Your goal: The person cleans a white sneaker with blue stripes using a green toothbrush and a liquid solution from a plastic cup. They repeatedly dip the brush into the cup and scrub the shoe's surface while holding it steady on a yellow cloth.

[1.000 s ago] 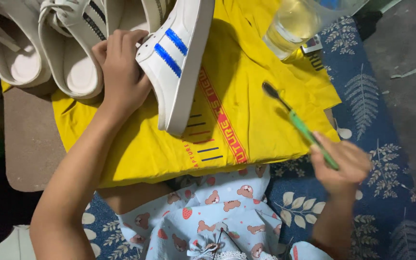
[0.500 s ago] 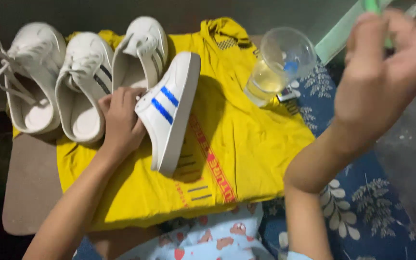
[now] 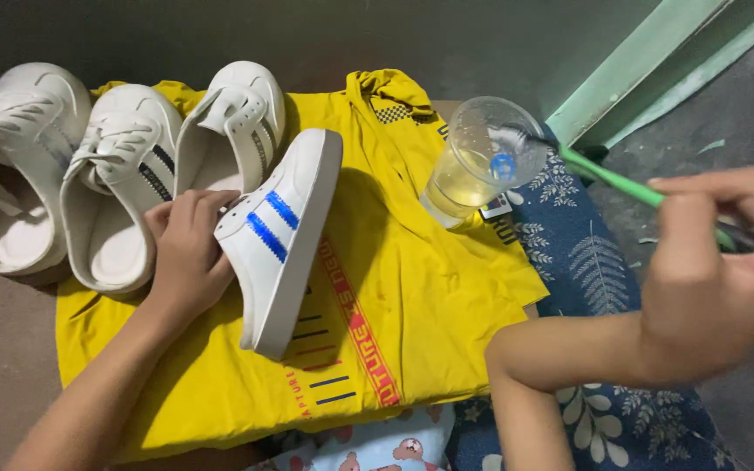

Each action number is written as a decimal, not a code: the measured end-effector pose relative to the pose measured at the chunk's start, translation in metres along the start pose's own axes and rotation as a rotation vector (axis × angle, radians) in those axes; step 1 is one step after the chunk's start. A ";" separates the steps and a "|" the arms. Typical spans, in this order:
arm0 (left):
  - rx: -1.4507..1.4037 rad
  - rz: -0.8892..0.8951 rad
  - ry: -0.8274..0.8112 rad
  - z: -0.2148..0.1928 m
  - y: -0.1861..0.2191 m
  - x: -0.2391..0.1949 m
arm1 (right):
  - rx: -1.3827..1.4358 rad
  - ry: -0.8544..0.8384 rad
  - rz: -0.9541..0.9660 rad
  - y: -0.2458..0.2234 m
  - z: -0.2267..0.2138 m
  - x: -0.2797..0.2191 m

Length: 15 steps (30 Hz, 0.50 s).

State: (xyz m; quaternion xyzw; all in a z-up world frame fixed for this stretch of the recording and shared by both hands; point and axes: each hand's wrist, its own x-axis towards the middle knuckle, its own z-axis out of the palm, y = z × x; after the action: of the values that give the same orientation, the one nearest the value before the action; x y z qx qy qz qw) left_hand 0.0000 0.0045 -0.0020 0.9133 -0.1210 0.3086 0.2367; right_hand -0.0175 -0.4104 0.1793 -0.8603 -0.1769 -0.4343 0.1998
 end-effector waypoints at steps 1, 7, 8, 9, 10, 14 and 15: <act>-0.004 0.000 0.001 0.000 0.001 0.000 | -0.004 0.000 -0.002 -0.005 0.002 0.007; 0.012 0.016 0.016 -0.001 0.002 0.000 | -0.163 -0.150 -0.178 -0.001 0.036 0.050; 0.004 0.008 0.011 0.000 0.001 0.000 | -0.177 -0.186 -0.120 -0.003 0.045 0.055; -0.003 0.000 0.007 0.000 0.001 0.000 | -0.191 -0.222 -0.062 -0.005 0.053 0.060; -0.005 0.004 0.007 0.002 -0.001 -0.001 | -0.195 -0.220 -0.060 -0.001 0.062 0.061; 0.019 -0.001 -0.010 0.003 -0.004 -0.002 | -0.333 -0.414 0.031 -0.003 0.082 0.069; 0.003 0.004 -0.006 0.002 -0.002 -0.002 | -0.313 -0.431 0.066 -0.008 0.083 0.071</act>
State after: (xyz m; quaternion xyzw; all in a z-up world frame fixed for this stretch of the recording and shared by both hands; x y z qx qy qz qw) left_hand -0.0001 0.0057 -0.0051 0.9143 -0.1231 0.3065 0.2344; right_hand 0.0747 -0.3533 0.1938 -0.9587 -0.1177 -0.2565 0.0361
